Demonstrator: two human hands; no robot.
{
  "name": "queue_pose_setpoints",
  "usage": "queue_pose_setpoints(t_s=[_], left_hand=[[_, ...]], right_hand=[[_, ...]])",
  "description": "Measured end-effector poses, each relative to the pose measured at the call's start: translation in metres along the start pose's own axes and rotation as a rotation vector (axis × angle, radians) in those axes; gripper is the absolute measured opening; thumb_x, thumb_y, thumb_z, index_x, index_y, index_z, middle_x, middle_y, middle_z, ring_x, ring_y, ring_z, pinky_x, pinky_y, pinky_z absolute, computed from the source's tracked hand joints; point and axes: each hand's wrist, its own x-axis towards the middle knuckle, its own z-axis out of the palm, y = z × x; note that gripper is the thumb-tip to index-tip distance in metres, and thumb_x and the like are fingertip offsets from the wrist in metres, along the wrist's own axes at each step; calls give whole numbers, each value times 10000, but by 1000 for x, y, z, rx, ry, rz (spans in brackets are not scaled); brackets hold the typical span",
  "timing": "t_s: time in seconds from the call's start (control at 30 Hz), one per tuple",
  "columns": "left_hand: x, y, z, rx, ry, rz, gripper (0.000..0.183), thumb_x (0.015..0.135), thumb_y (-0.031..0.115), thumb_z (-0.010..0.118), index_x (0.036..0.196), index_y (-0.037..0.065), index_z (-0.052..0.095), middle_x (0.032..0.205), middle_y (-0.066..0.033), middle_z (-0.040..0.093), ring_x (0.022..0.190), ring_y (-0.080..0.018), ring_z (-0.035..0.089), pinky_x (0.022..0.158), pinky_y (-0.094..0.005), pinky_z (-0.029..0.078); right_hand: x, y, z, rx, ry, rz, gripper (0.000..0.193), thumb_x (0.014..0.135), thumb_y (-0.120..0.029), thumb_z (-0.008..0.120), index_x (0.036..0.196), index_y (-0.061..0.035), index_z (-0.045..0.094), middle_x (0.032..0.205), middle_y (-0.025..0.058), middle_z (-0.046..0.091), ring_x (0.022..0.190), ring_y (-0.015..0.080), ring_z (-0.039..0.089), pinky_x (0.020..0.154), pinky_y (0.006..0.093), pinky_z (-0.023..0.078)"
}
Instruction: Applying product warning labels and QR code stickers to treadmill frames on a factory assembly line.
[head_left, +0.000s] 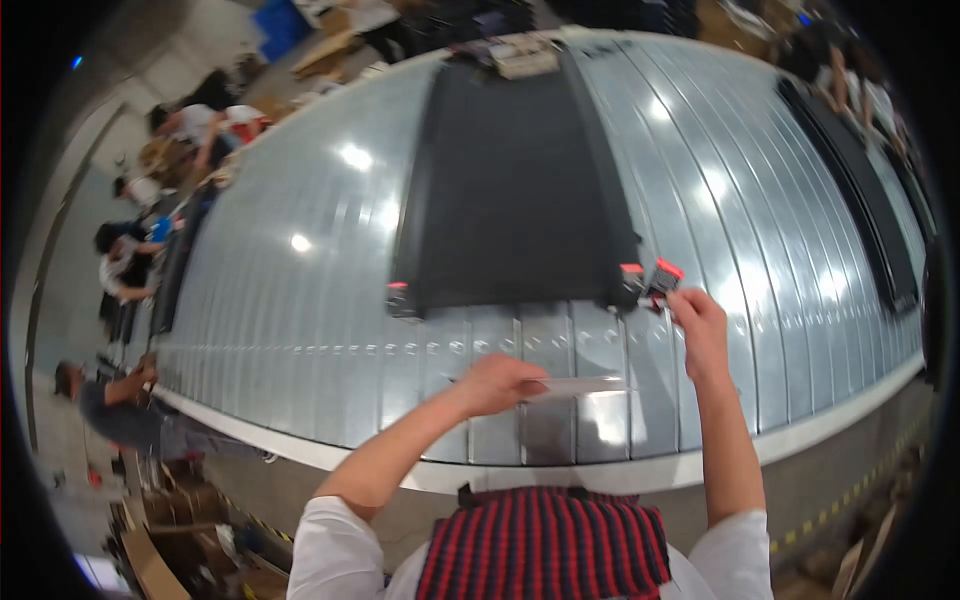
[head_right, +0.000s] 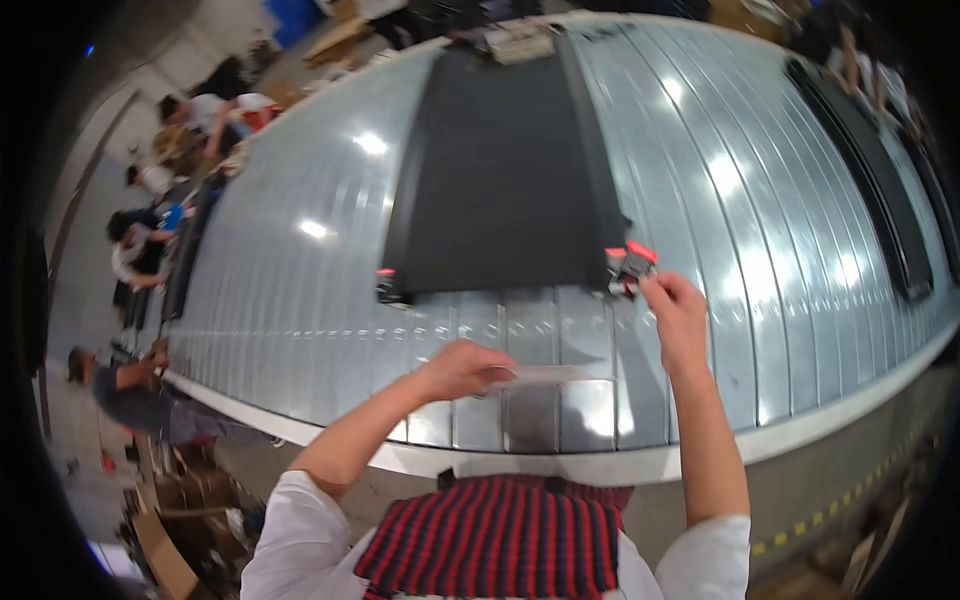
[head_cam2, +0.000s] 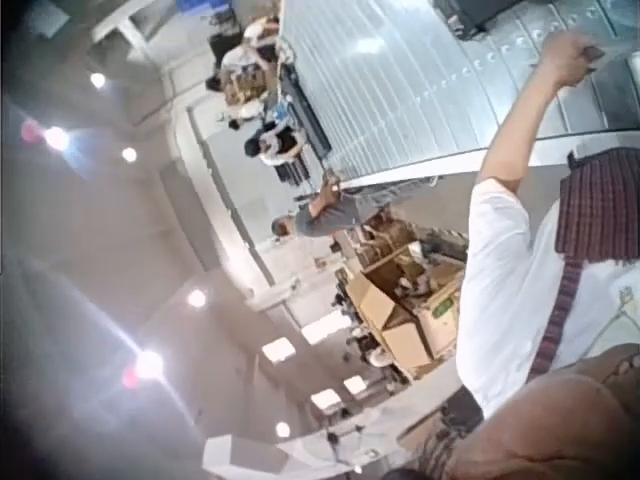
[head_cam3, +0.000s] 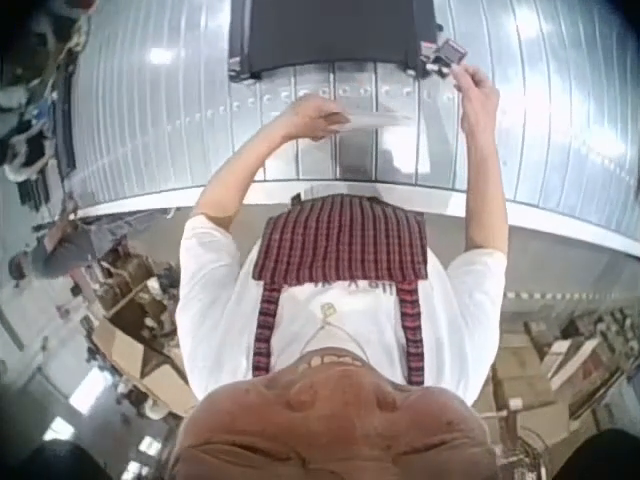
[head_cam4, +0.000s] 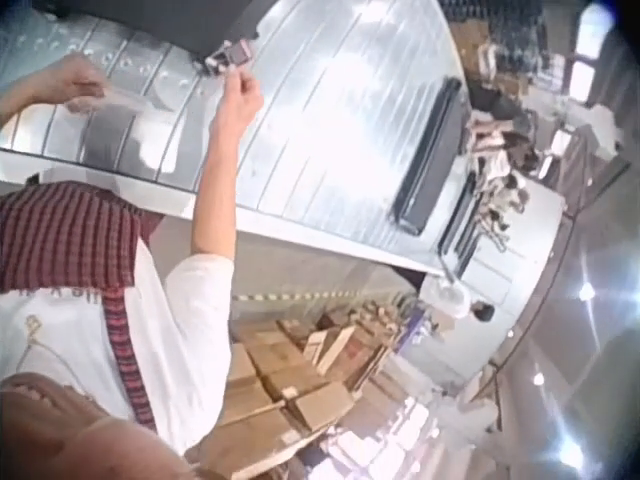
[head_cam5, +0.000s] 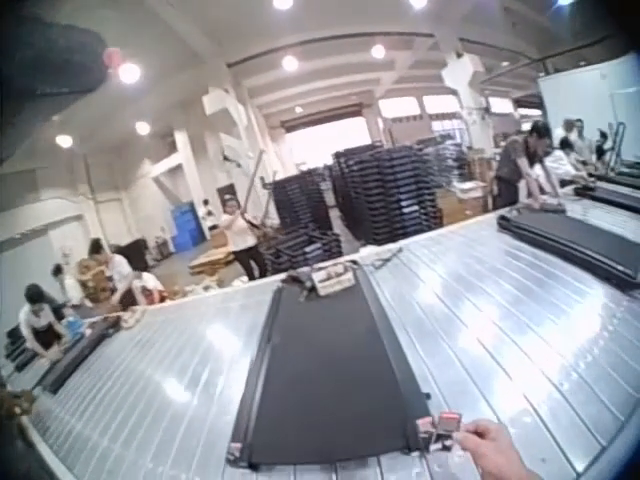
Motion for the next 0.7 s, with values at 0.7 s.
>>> queue_pose_setpoints(t_s=[0.7], left_hand=[[250, -26, 76, 450, -215, 302, 106, 683, 35, 521, 786, 48, 541, 1180, -90, 479, 981, -231, 499, 799, -331, 425]], right_hand=[[157, 167, -72, 0, -273, 638, 122, 771, -139, 621, 853, -65, 569, 767, -3, 566, 735, 82, 514, 658, 224, 400]])
